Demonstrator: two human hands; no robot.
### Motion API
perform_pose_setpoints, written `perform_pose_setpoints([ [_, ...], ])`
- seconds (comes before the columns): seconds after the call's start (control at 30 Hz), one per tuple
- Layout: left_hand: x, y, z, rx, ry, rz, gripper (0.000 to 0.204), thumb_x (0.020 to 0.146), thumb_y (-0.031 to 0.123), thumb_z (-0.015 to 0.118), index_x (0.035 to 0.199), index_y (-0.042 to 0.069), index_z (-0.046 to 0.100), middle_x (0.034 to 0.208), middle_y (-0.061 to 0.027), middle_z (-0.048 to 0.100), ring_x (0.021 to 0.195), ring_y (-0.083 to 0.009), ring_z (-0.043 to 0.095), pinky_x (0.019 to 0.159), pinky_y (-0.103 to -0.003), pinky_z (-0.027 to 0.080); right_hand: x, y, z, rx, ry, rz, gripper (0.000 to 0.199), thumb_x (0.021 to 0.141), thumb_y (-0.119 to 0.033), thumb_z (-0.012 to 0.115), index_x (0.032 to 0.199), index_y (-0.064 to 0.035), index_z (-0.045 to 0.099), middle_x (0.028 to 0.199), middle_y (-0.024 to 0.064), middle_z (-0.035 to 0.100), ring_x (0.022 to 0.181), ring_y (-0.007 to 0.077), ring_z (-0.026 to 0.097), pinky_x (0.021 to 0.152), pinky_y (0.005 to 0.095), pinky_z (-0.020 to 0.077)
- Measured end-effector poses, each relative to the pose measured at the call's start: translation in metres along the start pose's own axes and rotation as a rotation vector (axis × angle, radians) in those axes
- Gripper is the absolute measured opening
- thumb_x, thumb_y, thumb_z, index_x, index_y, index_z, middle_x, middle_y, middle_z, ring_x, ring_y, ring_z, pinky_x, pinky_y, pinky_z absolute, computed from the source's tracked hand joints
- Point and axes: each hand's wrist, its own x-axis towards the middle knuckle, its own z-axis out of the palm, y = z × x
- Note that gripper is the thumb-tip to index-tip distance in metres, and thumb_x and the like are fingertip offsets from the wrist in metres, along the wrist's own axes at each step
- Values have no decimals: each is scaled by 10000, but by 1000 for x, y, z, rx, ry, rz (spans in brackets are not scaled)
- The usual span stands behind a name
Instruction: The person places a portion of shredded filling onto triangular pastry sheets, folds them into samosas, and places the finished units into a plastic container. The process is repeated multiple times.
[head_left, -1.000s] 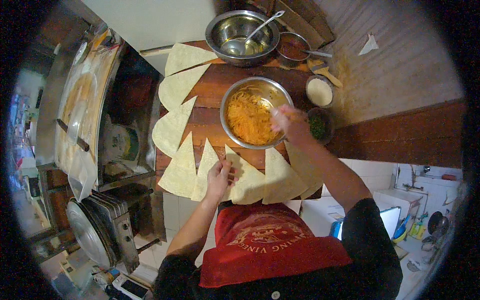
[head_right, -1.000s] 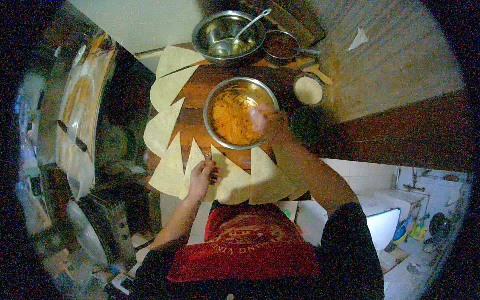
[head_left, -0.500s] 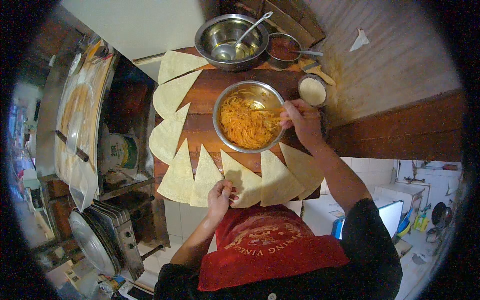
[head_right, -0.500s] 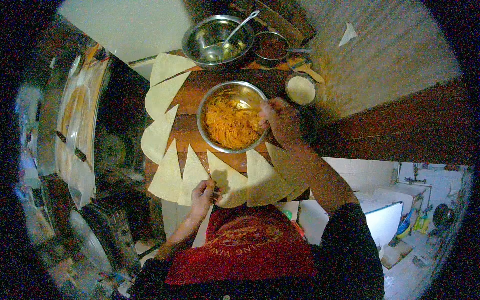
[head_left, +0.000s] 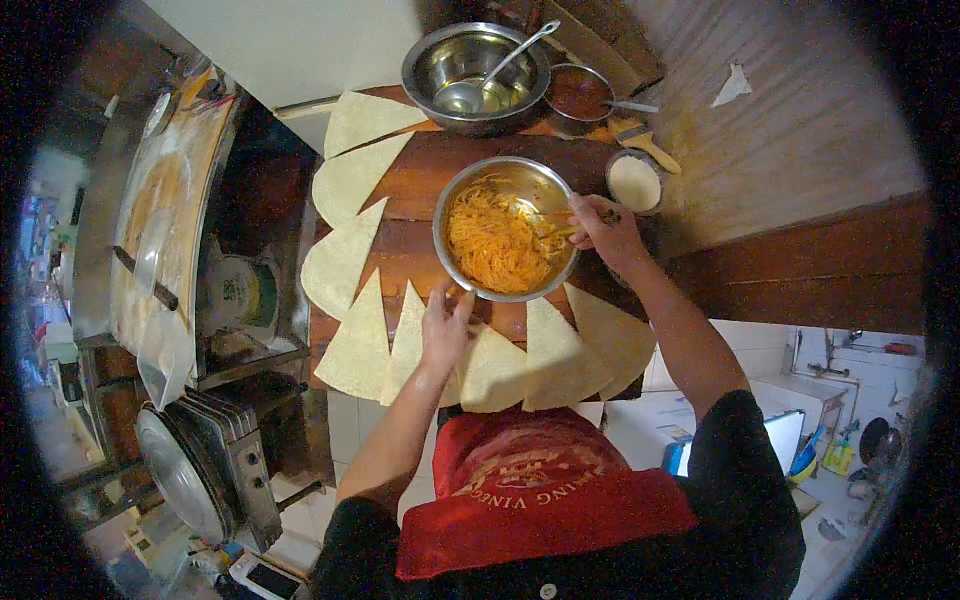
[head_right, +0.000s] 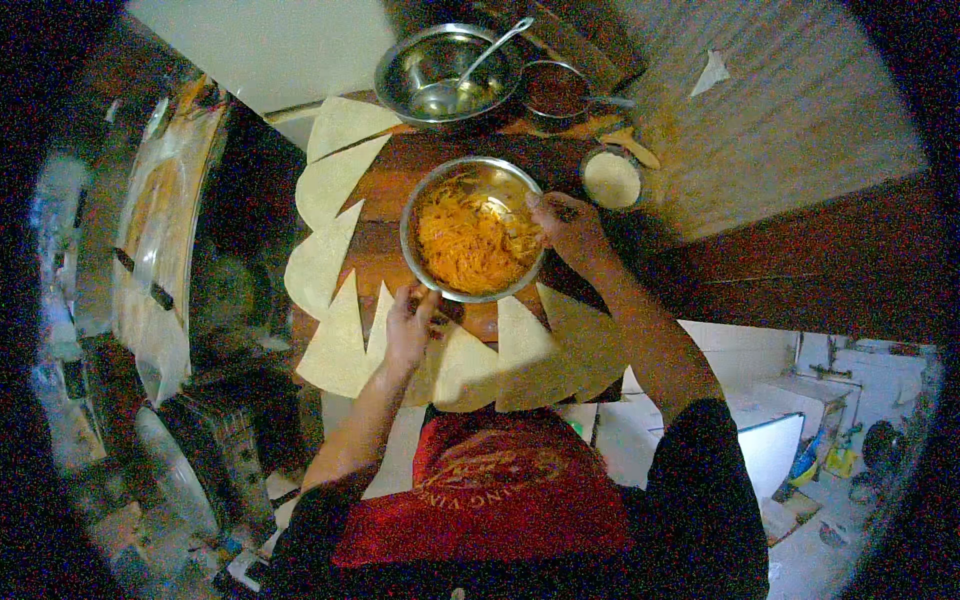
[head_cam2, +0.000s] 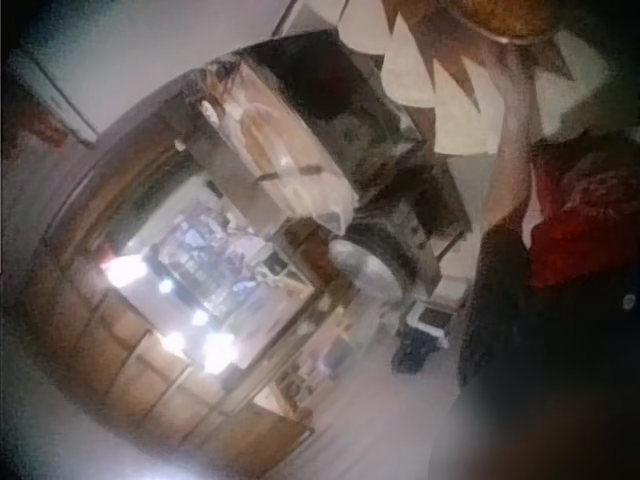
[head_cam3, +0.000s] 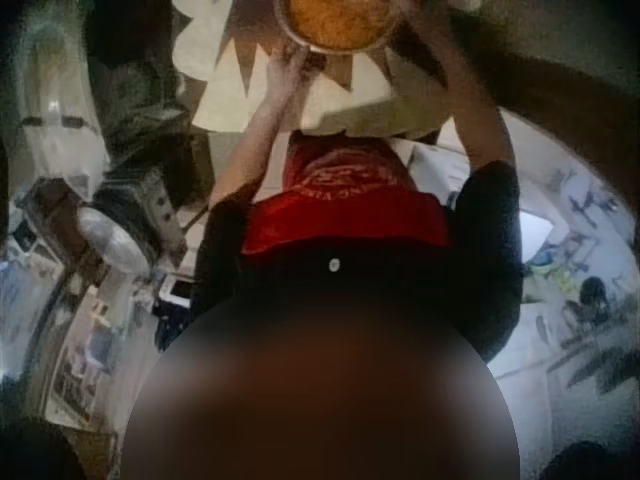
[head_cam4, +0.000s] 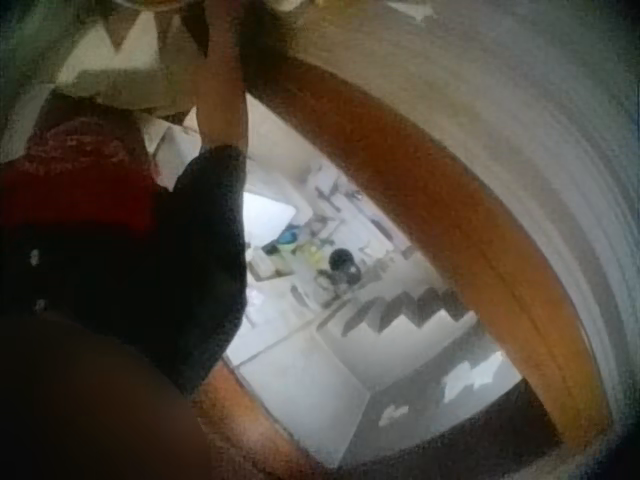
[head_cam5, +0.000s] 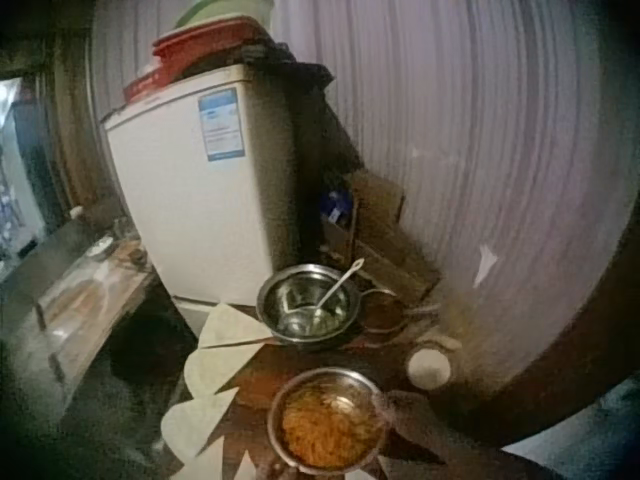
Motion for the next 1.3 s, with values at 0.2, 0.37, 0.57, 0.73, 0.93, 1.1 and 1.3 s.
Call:
perform_pose_setpoints([
  [0.2,50,10,8,146,100,87,481,896,55,571,1342,51,390,1033,-172,638,668,-218,670,406,-289,505,12,3,-21,123,92,33,337,895,-342,651,931,-7,635,784,86,657,596,155,642,503,271,549],
  [0.37,83,19,11,91,-59,100,525,933,132,570,1406,40,362,1108,-139,629,938,-211,638,736,-315,535,40,48,-43,270,231,32,311,907,-300,627,1013,-11,585,857,97,645,641,172,645,509,296,557],
  [0.57,40,-6,-27,-201,-258,-71,487,935,132,563,1381,20,405,1032,-115,644,871,-170,638,742,-293,535,11,28,-36,382,254,104,290,890,-325,654,1010,-65,609,847,59,642,633,159,626,548,288,552],
  [0.73,-39,-61,-115,311,53,10,339,869,101,612,1178,-25,555,930,-121,659,822,-200,640,712,-318,519,-43,63,-26,331,247,219,242,898,-265,651,1006,-58,589,806,59,609,649,157,622,533,294,523],
  [0.93,-90,-48,-129,1013,109,7,467,803,170,666,1200,-22,511,1063,-204,586,987,-380,575,826,-448,492,-160,116,66,-35,-345,134,251,913,-229,619,1014,1,614,793,56,639,637,134,625,578,279,519],
  [1.1,-78,-52,-120,1076,141,92,510,767,199,684,1181,-24,487,1085,-221,547,1012,-393,540,869,-451,472,-216,95,117,-360,-650,124,305,896,-286,634,1013,-4,633,805,80,661,749,172,650,716,327,532],
  [1.3,-63,-63,-147,1044,51,192,460,764,209,685,1132,-15,524,1066,-208,556,1017,-391,533,880,-461,460,-244,121,144,527,-143,961,388,905,-315,614,1183,-58,532,1054,96,617,895,262,616,791,445,516],
])
